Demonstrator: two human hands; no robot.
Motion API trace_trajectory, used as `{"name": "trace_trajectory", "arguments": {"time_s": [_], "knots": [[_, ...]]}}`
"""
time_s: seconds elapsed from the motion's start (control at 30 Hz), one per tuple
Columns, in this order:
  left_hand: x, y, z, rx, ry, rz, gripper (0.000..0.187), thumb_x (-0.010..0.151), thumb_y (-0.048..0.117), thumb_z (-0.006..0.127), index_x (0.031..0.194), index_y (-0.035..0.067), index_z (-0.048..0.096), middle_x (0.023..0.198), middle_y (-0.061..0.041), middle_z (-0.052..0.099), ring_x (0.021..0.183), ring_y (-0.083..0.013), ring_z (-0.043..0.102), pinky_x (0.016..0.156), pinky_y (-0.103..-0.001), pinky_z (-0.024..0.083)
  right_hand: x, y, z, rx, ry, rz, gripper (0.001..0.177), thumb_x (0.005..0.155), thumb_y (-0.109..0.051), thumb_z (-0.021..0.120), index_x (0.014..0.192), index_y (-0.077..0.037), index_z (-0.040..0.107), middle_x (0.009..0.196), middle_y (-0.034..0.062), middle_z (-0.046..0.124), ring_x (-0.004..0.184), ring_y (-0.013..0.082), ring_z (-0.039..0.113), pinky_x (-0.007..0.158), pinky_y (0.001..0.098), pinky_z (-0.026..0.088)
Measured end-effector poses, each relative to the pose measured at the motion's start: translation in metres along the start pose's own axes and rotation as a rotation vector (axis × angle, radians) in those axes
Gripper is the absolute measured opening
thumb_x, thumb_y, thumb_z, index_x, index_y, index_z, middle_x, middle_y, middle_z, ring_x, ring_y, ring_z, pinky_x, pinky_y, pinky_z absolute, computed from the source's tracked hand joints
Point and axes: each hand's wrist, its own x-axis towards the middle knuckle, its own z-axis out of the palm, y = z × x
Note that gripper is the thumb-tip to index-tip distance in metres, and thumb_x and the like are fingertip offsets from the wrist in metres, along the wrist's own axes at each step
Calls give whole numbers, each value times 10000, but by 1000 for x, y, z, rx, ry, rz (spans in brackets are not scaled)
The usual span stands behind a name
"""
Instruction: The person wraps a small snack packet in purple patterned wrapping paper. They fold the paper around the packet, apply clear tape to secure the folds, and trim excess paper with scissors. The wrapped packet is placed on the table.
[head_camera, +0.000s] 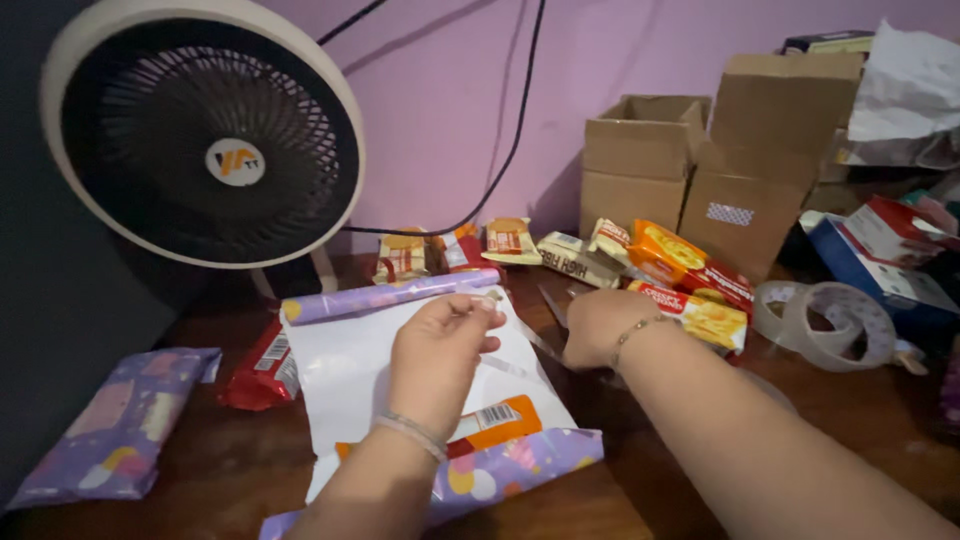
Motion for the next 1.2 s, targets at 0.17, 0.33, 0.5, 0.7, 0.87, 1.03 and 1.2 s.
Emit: {"name": "trace_trajectory", "arguments": {"time_s": [0.17,0.33,0.5,0.7,0.87,1.03,1.2], "knots": [[4,-4,-3,2,-12,28,152,895,120,672,978,-2,708,924,-88,774,822,-134,709,753,-290,573,3,-9,7,-5,62,71,351,836,-252,661,1119,-80,779,1160,150,738,1085,295,723,933,412,578],[5,-7,0,1,-2,20,147,890,128,678,997,28,666,897,-65,764,779,-121,673,707,-277,546,3,-13,19,3,141,144,283,892,-211,604,1083,-96,778,1124,139,750,1066,307,733,907,419,591],[6,-7,3,32,19,-21,184,897,155,698,1049,70,643,841,-40,727,699,-111,608,656,-261,503,1,-8,30,-4,239,94,267,918,-168,574,1095,-91,759,1085,162,755,1033,321,742,893,437,588],[5,-7,6,108,30,58,171,912,185,705,1022,60,669,847,-11,678,732,-93,603,662,-253,493,6,24,16,603,282,99,337,938,-210,664,1242,-81,595,1088,188,741,996,342,739,812,455,543],[3,-3,4,201,81,-7,226,962,291,645,1018,85,721,880,11,685,746,-94,567,650,-273,479,10,55,10,1653,41,-107,376,968,-70,537,1337,-60,465,1097,124,626,942,311,719,652,406,637],[8,5,-1,112,18,-123,295,983,342,529,1069,115,697,959,-29,792,775,-105,623,702,-288,494,4,74,7,1722,-163,-321,564,835,27,538,1356,-185,497,1091,83,649,869,209,752,607,373,643],[10,5,-1,16,-44,-146,341,983,347,491,1135,99,668,952,-77,798,760,-137,635,701,-296,493,3,86,-7,1437,-246,-344,460,863,-112,662,1310,-89,556,1033,69,702,786,188,756,545,337,610]]}}
